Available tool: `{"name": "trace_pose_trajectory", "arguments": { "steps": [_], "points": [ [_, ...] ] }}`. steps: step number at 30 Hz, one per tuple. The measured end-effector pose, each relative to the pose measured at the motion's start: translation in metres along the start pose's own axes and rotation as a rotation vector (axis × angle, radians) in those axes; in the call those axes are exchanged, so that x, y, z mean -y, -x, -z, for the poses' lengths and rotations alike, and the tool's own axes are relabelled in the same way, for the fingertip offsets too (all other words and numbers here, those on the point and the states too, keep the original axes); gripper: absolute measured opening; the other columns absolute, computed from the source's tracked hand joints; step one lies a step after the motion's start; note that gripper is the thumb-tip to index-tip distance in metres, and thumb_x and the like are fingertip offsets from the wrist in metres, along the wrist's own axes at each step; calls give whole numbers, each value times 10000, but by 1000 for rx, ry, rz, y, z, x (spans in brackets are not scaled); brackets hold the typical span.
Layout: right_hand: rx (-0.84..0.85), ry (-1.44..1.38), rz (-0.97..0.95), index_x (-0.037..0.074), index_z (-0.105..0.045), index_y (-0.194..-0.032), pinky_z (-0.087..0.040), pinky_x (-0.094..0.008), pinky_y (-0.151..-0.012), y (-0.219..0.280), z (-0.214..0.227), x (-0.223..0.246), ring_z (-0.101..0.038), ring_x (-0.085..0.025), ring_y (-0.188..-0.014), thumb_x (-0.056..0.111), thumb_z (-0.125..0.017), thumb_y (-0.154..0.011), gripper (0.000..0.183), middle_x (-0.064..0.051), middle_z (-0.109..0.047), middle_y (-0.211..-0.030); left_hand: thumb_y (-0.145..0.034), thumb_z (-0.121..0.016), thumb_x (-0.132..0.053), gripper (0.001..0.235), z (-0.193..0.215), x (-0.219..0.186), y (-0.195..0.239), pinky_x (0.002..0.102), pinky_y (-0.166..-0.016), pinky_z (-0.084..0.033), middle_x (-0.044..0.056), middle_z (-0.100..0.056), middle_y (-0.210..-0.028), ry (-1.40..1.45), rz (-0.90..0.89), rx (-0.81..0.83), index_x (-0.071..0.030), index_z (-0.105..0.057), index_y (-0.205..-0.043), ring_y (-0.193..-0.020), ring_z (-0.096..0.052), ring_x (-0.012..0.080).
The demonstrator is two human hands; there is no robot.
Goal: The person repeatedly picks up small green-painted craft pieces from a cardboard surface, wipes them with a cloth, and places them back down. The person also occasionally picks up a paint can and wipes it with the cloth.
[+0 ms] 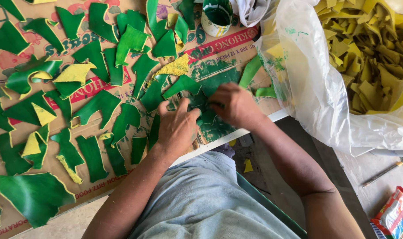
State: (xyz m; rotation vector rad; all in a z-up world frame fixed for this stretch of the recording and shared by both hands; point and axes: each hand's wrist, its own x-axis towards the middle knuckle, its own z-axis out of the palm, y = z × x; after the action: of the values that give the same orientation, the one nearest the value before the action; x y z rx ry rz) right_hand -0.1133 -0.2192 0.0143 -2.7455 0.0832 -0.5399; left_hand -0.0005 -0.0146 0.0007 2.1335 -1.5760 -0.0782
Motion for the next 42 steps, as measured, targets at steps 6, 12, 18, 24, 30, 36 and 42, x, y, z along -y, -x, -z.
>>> {"name": "trace_pose_trajectory", "arguments": {
  "steps": [6,12,18,24,30,36,42],
  "points": [
    [-144,89,-293,86,-765,-984,-535,-442,-751,14,14,-12,-653,-354,-841,137,-801,-859,140,-131,-694,-940,-739,-755,-109,131,3,1,3,559,-981,-307,167,-620,-1052,11,-36,-46,-84,-710,-860,-1013,-622,305],
    [-70,0,-205,63,-754,-995,-542,-447,-716,33,5,11,-658,-366,-821,139,-806,-835,184,-156,-669,-939,-778,-742,-114,127,-2,3,9,555,-993,-308,167,-619,-1060,42,-29,-38,-80,-720,-898,-1036,-622,311],
    [147,-260,-93,58,-740,-986,-551,-430,-733,49,9,53,-676,-333,-844,130,-791,-809,198,-123,-687,-915,-782,-741,-96,205,2,9,8,572,-1004,-300,136,-622,-1060,47,-41,2,-84,-728,-986,-1039,-632,272],
    [95,-204,-198,57,-751,-1017,-543,-425,-731,41,21,54,-665,-313,-840,137,-799,-838,202,-114,-693,-908,-707,-783,-112,647,4,9,14,579,-1023,-294,152,-563,-1206,102,-12,-39,-35,-565,-1311,-1086,-599,289],
    [66,-176,-126,63,-749,-1032,-542,-440,-758,40,0,58,-648,-338,-869,119,-777,-847,195,-118,-696,-954,-732,-791,-89,756,-6,1,9,591,-1035,-292,158,-513,-1302,61,5,-62,-62,-471,-1417,-1172,-584,297],
    [15,-90,-114,82,-750,-1026,-541,-442,-765,30,-9,32,-655,-342,-891,99,-770,-838,190,-133,-687,-974,-706,-788,-77,822,-7,-2,3,565,-963,-305,207,-470,-1341,16,50,-66,-94,-437,-1449,-1217,-553,330],
    [-236,39,-293,65,-758,-1052,-542,-440,-794,8,14,-8,-659,-336,-911,91,-788,-887,170,-133,-682,-983,-709,-803,-104,838,-2,-2,0,561,-971,-305,210,-468,-1357,9,50,-57,-97,-437,-1463,-1209,-547,320]
  ]
}}
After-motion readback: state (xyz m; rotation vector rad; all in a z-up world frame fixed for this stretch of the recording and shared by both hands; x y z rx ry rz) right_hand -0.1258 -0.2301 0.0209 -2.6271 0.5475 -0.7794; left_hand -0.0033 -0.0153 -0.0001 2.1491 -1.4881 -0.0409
